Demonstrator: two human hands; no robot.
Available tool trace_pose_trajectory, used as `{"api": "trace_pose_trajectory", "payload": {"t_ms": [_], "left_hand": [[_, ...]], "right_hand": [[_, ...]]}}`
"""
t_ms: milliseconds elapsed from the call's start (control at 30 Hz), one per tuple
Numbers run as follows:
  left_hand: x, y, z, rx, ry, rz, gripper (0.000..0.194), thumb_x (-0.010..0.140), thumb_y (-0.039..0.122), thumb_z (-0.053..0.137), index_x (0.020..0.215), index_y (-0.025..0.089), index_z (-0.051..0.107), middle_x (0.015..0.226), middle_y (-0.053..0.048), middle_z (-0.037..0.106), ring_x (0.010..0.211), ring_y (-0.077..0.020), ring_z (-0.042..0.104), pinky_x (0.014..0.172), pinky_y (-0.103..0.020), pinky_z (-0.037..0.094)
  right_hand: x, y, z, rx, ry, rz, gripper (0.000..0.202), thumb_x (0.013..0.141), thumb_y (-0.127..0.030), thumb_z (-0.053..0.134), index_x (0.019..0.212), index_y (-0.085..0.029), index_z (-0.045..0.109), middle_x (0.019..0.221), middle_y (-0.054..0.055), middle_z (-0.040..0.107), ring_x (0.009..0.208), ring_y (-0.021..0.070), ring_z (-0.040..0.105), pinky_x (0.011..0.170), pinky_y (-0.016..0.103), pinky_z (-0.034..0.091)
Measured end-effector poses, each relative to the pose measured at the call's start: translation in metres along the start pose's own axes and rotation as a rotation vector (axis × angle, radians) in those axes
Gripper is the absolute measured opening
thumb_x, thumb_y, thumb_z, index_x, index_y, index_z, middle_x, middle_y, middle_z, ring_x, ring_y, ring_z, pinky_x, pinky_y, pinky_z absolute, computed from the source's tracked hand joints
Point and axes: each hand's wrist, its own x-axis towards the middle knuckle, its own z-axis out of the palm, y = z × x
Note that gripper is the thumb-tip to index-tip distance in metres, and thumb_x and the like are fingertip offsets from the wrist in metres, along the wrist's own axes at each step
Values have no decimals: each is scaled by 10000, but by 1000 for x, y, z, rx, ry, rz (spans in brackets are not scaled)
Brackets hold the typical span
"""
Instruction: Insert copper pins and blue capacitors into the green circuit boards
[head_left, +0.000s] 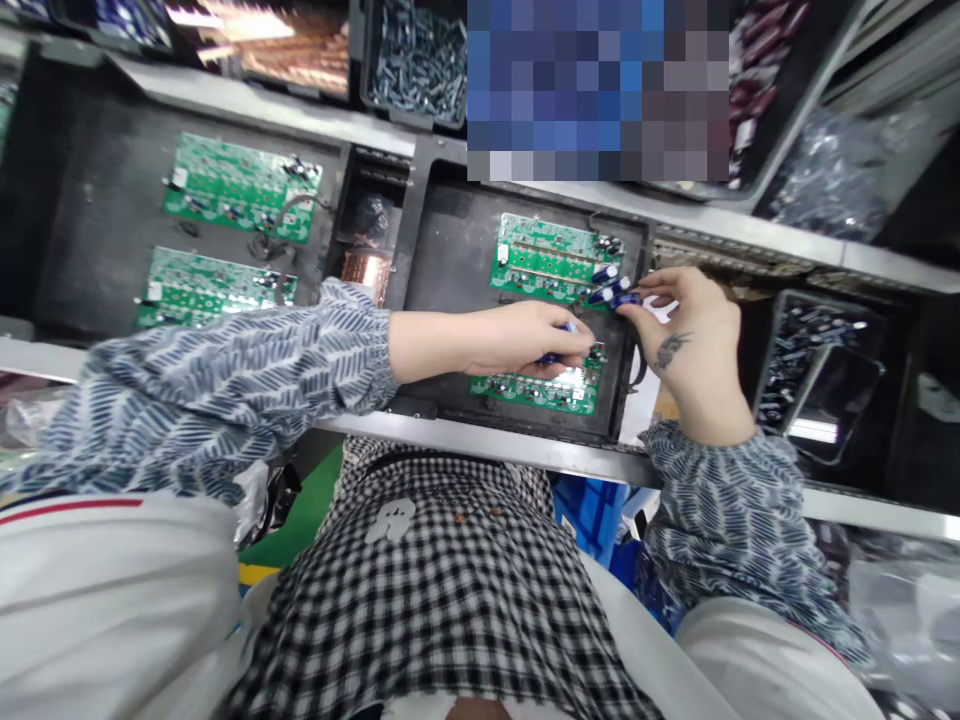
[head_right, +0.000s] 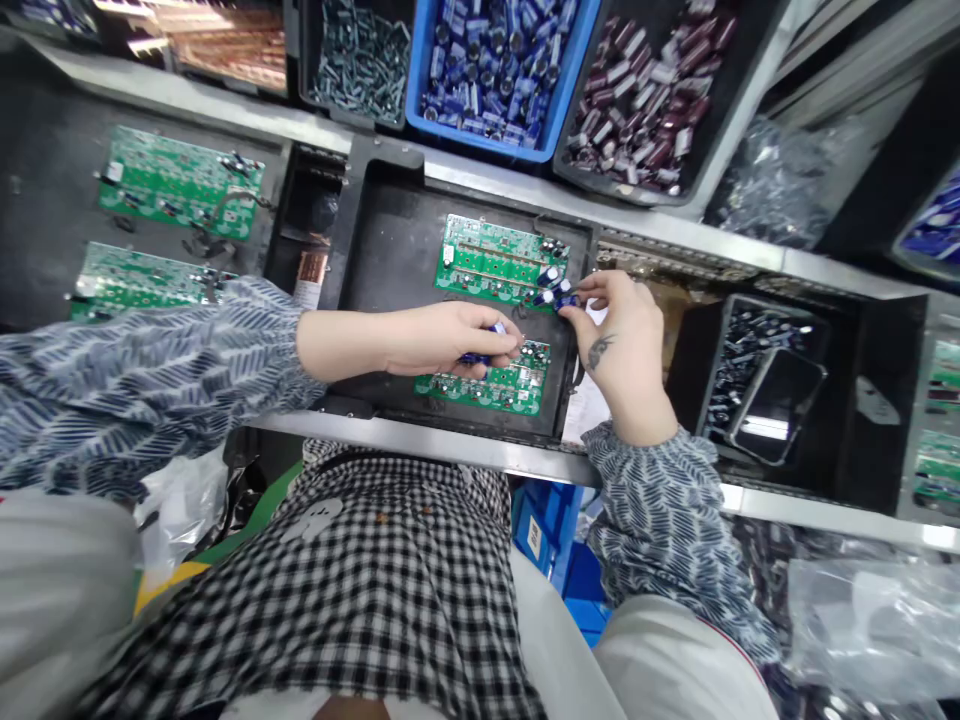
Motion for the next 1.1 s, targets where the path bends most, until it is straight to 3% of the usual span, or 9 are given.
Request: {"api": "trace_pose_trajectory", "payload": {"t_ms": [167,333,433,533,633,700,767,933,1100], "left_hand": [[-57,-9,-5,103,-77,65,272,835,343,821,859,135,647,790,2,592,591,-45,473,457,-132,319],[-91,-42,-5,33,-97,58,380,824,483,813,915,159,635,674,60,504,462,-26,369,393,-139,284],[-85,-64,-1,18,-80,118,358,862,466,766,1007,151,676,623,80,449,418,-25,317,390,-162,248],[-75,-75,5,106,-38,231,308,926,404,690,1086,141,702,716,43,543,474,-34,386,461,-175,311],[-69,-77,6,301,42,386,252,978,337,623,1116,144,707,962,-32,667,735,-90,586,703,-196,462],[-67,-77,5,440,80,460,242,992,327,615,1116,139,704,1086,-70,693,980,-154,636,911,-240,471],[-64,-79,4,548,126,497,264,1004,339,610,1150,134,690,1146,-89,700,1097,-190,631,1015,-272,441],[-58,-87,4,692,225,537,312,1022,393,599,1226,166,666,1216,-88,701,1135,-203,641,1045,-283,437],[-55,-91,5,764,251,541,301,1017,410,612,1206,183,671,1215,-91,699,1146,-218,641,1040,-299,442]], "right_hand": [[-1,-4,0,-110,-13,-39,92,861,-349,692,865,-266,653,826,95,687,855,290,601,785,415,461],[-1,1,0,-90,-4,-28,103,865,-361,700,873,-259,684,807,86,671,818,266,582,783,399,442],[2,5,4,-76,-1,14,119,840,-364,725,872,-252,702,798,79,678,800,257,583,786,396,443],[5,9,7,-31,0,76,143,802,-350,749,880,-235,714,809,73,701,757,239,585,751,381,452],[5,6,6,-36,-8,94,149,787,-334,766,882,-226,727,832,86,715,742,238,590,745,388,460],[4,1,4,-81,-18,25,121,804,-325,759,877,-232,732,845,104,718,803,269,597,785,418,462],[3,-4,2,-122,-38,-88,77,849,-318,715,862,-244,728,876,121,734,881,305,591,826,452,457],[-2,-17,-2,-164,-73,-222,159,953,-339,595,888,-272,724,950,121,757,942,329,582,862,507,472],[-46,-55,-24,-30,-104,-288,365,951,-464,621,1252,-271,690,1219,108,699,1019,311,654,897,505,531]]}}
